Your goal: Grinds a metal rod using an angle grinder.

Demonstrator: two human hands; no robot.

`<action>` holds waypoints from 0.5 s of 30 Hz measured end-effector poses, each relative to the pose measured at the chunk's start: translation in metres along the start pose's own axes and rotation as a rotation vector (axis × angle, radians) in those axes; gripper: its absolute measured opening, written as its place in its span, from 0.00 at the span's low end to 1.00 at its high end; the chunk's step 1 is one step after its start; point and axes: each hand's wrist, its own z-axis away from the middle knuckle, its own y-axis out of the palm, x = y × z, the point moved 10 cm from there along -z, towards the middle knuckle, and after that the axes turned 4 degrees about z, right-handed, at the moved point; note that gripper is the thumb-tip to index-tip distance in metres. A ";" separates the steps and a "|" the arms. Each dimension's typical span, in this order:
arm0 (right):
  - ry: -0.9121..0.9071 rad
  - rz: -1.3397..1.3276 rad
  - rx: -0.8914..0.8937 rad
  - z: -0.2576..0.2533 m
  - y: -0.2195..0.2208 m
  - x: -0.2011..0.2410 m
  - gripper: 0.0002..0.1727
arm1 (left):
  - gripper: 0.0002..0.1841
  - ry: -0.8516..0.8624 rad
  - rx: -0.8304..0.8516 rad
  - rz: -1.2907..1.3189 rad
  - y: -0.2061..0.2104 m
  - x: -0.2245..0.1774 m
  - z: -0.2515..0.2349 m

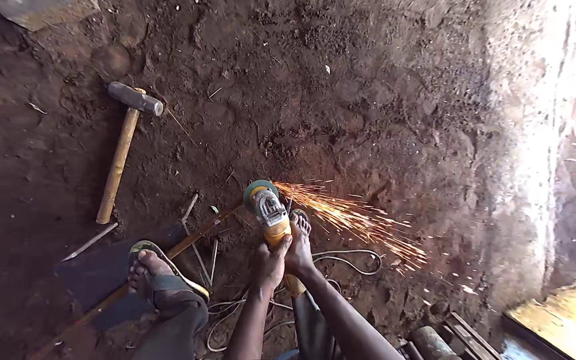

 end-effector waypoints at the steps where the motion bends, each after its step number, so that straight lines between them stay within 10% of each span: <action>1: 0.005 -0.006 -0.005 0.001 -0.001 -0.002 0.38 | 0.29 0.006 0.004 -0.013 0.001 0.000 0.000; 15: 0.031 -0.009 0.020 0.001 0.000 0.003 0.37 | 0.29 0.003 0.002 -0.018 -0.002 -0.004 0.001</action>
